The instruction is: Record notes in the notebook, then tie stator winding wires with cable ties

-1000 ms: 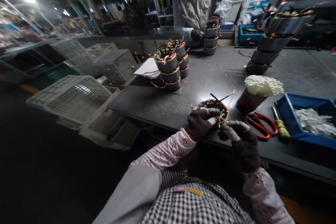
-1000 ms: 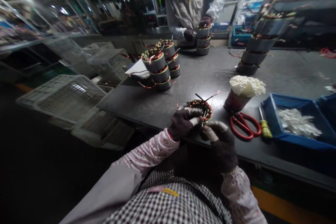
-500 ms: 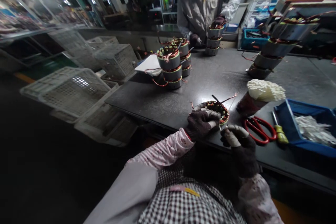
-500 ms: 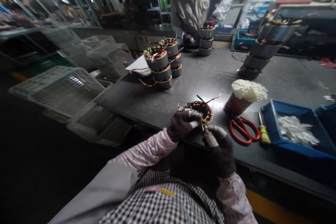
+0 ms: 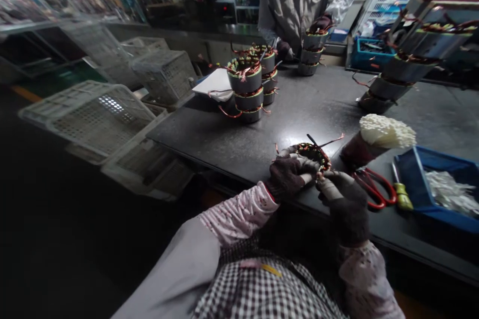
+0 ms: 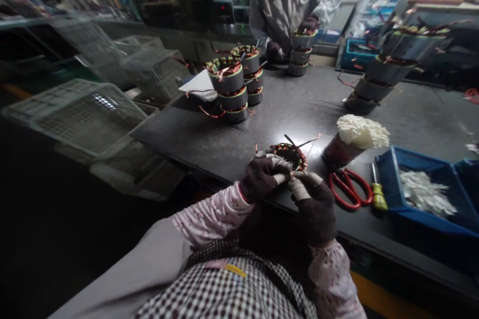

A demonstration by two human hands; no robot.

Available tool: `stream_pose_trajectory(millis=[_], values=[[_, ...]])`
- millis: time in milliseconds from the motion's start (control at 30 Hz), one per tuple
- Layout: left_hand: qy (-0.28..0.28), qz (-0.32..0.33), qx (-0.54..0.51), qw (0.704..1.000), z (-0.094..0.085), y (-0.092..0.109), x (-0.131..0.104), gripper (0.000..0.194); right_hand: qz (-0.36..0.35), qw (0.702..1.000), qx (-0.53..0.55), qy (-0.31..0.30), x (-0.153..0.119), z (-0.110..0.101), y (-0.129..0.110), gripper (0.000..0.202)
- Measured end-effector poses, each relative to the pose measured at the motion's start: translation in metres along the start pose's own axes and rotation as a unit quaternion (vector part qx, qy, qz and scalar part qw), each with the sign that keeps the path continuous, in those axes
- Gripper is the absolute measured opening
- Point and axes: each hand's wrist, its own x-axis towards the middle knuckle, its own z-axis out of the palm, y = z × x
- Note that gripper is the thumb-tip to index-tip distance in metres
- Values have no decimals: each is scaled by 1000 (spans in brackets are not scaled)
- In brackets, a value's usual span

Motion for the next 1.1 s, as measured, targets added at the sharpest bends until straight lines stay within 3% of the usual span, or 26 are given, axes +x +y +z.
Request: stream_pose_trajectory(millis=[133, 200, 300, 367, 433, 567, 700, 833, 933, 1000, 1033, 1100], values=[[-25, -31, 7, 999, -4, 3, 1, 12, 24, 998, -53, -28, 5, -2, 1, 57], [-22, -15, -6, 1000, -7, 3, 2, 9, 25, 995, -88, -49, 7, -4, 3, 57], [-39, 14, -13, 999, -10, 2, 2, 9, -113, 982, -147, -29, 7, -6, 7, 44], [-55, 6, -13, 998, -12, 1, 2, 11, -262, 943, -206, 9, 7, -5, 9, 30], [-61, -11, -15, 998, -13, 1, 3, 12, -367, 891, -264, 26, 9, -5, 11, 22], [-44, -32, -11, 998, -15, 3, 5, 15, -446, 841, -306, 32, 18, -6, 7, 19], [-45, -24, -8, 999, -17, 6, 7, 16, -492, 842, -221, 25, 12, -2, -11, 12], [-91, 11, -5, 996, -19, 6, 8, 16, -474, 865, -164, 8, 9, 7, -21, 11], [-76, 17, 16, 997, -20, 3, 8, 10, -436, 885, -141, 85, 14, 0, -7, 10], [-51, 18, 24, 998, -19, 1, 8, 8, -363, 915, -105, 140, 10, -9, 7, 16], [-48, 24, 29, 998, -18, 1, 8, 8, -306, 938, -88, 134, 4, -13, 14, 21], [-54, 36, 41, 997, -18, 0, 7, 10, -193, 976, -87, 50, -11, -15, 22, 29]])
